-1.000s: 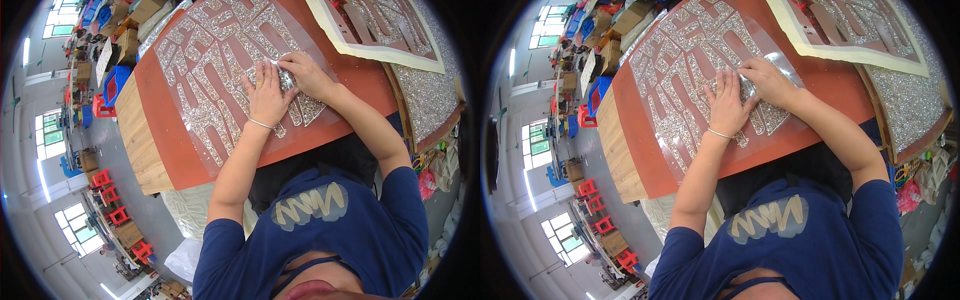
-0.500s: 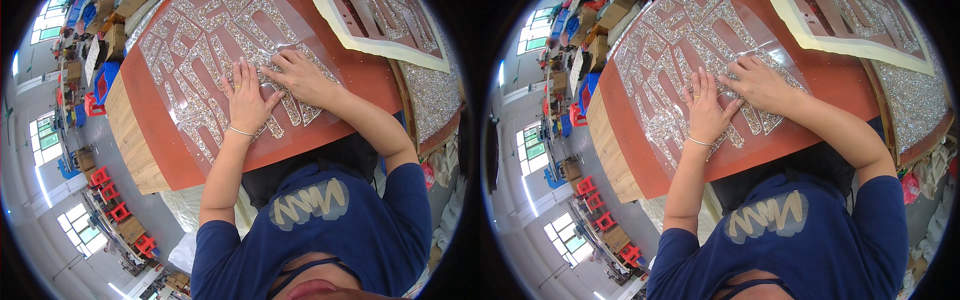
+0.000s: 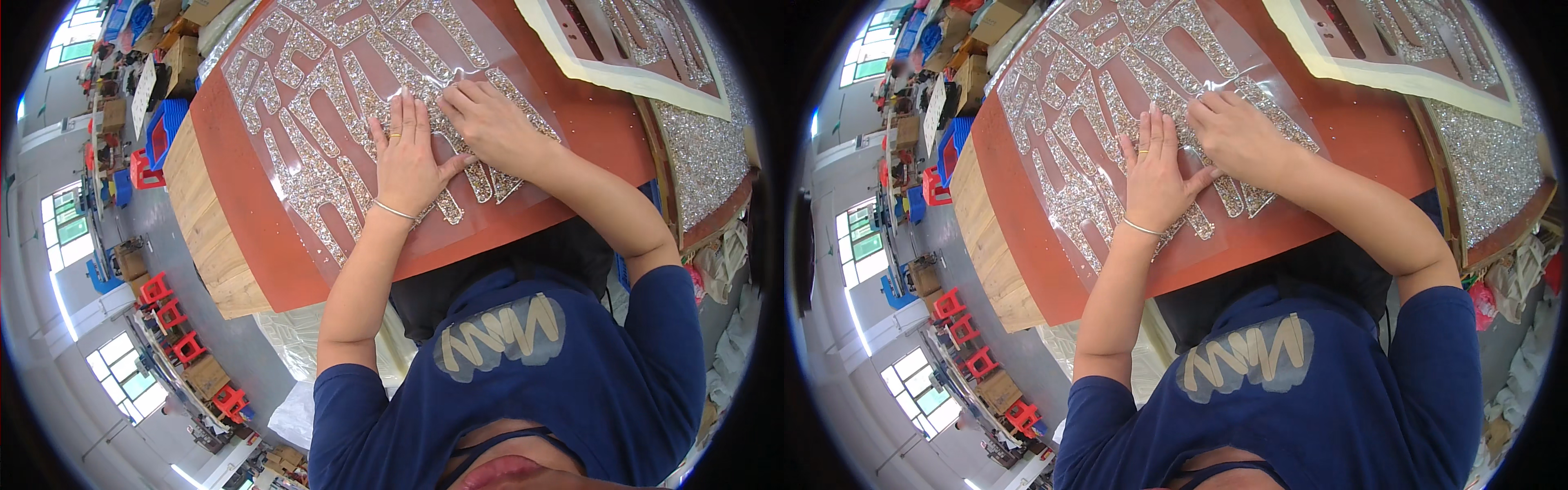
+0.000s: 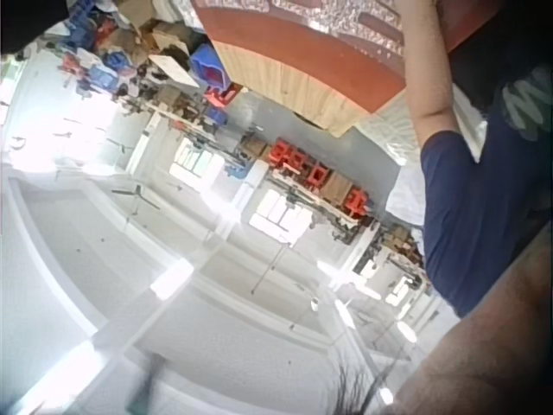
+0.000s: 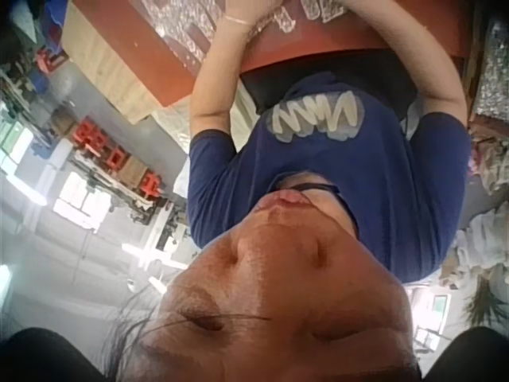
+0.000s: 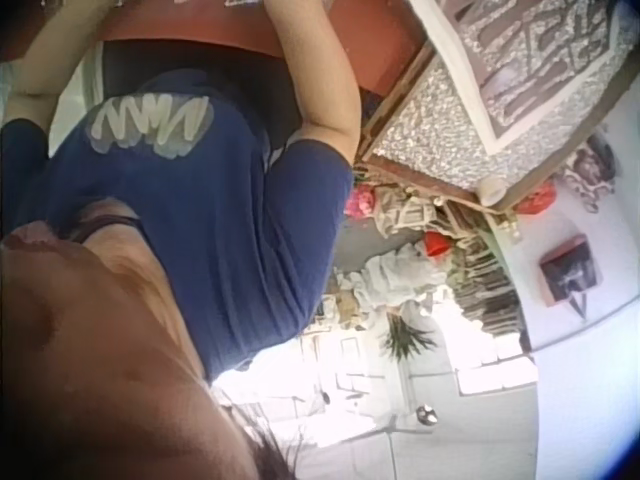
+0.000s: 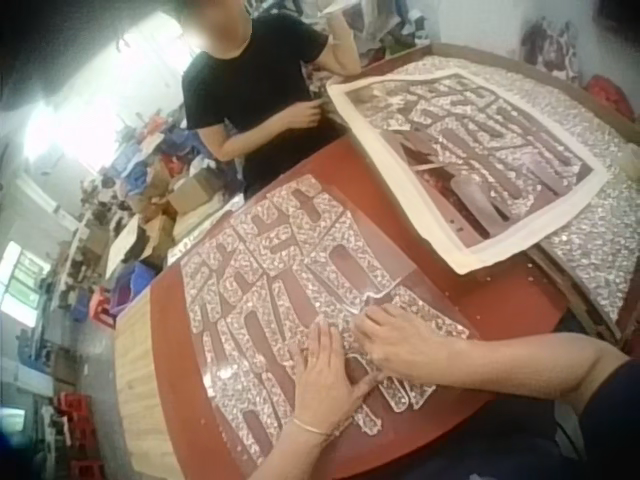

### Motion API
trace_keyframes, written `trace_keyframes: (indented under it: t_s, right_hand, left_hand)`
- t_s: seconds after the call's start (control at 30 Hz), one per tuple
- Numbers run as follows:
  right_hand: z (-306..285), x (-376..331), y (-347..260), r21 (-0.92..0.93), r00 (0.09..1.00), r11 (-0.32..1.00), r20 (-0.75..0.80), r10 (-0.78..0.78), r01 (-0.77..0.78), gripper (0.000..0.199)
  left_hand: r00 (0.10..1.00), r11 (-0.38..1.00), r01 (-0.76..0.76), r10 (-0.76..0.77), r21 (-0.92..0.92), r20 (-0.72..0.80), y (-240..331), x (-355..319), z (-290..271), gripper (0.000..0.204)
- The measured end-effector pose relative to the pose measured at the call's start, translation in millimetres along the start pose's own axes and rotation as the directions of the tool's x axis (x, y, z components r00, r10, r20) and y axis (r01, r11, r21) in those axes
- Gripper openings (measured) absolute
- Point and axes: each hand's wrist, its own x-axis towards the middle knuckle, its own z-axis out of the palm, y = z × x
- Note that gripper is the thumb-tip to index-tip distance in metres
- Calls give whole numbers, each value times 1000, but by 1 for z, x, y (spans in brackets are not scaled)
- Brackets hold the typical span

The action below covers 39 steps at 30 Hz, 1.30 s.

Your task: Applying glitter material to shoe pattern components and securing them with plastic film.

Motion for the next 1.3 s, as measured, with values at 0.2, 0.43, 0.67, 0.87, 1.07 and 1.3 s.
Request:
trace_keyframes:
  t_s: [0.2, 0.43, 0.67, 0.87, 1.07, 1.3]
  right_hand:
    - [-83, -63, 24, 215, 848, 866, -201, 491, -451, 16]
    - [-154, -235, 111, -349, 576, 496, -178, 798, -795, 15]
    - [-135, -182, 75, -202, 679, 660, -380, 628, -724, 13]
    - [-27, -23, 18, 380, 929, 902, -212, 302, -206, 12]
    - [19, 20, 11, 312, 980, 949, -198, 26, 38, 11]
    - [30, 44, 13, 156, 987, 982, -136, -87, 108, 17]
  left_hand:
    - [988, 992, 126, -124, -15, 92, -14, -10, -17, 87]
    - [995, 999, 44, -41, -25, 93, 17, 22, -1, 88]
    - [954, 951, 295, -287, -94, 92, -3, -8, -13, 91]
    - [949, 951, 306, -300, -55, 98, -2, -11, -3, 92]
    - [946, 947, 319, -315, -36, 79, 0, -10, -5, 94]
    - [949, 949, 315, -314, 26, -29, 6, -7, -3, 88]
